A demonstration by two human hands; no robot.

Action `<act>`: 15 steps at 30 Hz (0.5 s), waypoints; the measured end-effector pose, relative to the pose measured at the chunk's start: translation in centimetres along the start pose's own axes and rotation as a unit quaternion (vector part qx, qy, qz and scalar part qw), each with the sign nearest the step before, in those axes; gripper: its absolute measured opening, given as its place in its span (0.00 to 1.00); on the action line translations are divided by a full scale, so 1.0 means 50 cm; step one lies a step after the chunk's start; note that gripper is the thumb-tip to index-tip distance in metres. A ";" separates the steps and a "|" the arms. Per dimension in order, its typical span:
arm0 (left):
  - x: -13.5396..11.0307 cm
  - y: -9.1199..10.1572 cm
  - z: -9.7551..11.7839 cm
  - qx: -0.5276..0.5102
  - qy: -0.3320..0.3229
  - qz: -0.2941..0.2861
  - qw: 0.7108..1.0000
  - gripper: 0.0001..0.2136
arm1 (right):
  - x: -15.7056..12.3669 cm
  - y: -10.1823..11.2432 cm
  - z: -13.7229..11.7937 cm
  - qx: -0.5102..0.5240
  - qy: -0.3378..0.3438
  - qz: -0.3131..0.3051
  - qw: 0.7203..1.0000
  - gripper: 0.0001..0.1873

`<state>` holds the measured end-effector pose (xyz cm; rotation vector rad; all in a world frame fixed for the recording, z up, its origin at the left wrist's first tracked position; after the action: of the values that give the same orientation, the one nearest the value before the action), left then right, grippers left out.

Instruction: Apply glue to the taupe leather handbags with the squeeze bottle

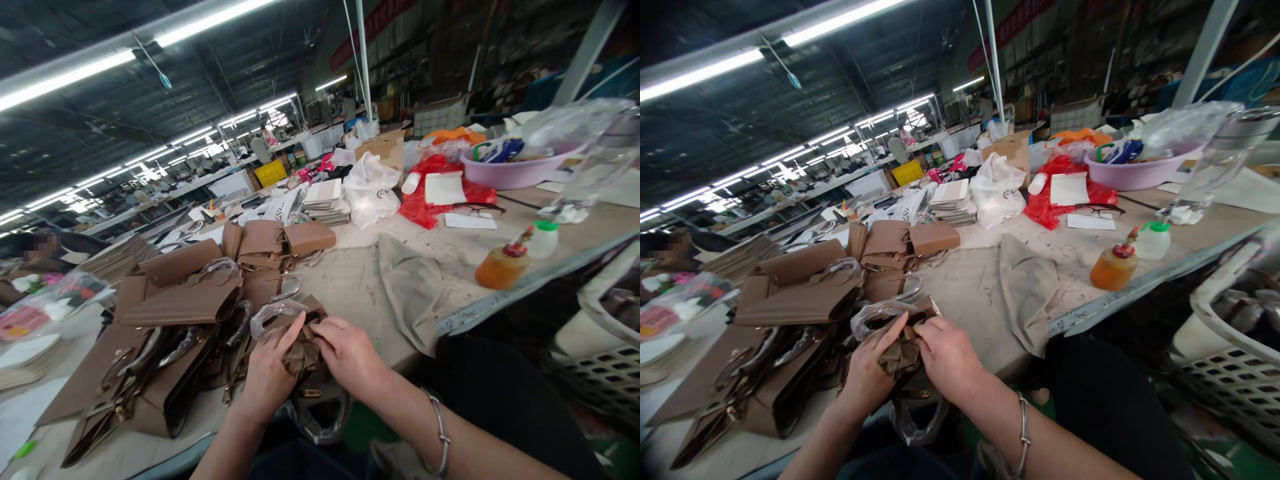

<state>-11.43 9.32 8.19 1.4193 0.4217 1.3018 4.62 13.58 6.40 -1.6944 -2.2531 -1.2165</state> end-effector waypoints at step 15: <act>0.032 0.071 -0.053 -0.256 0.063 -0.016 0.965 0.06 | -0.019 0.095 -0.046 0.017 0.100 -0.022 0.995 0.24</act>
<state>-14.57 10.72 11.41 0.8975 0.1693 1.3581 8.07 11.78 10.11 -1.4472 -2.1885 -1.2852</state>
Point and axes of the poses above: each hand's wrist, its own x-axis towards the middle knuckle, its own y-axis out of the back of the hand, z = x × y, the point moved 4 cm from there along x, towards the middle knuckle, and after that the axes turned 11 degrees about -x, right-handed, at the moved point
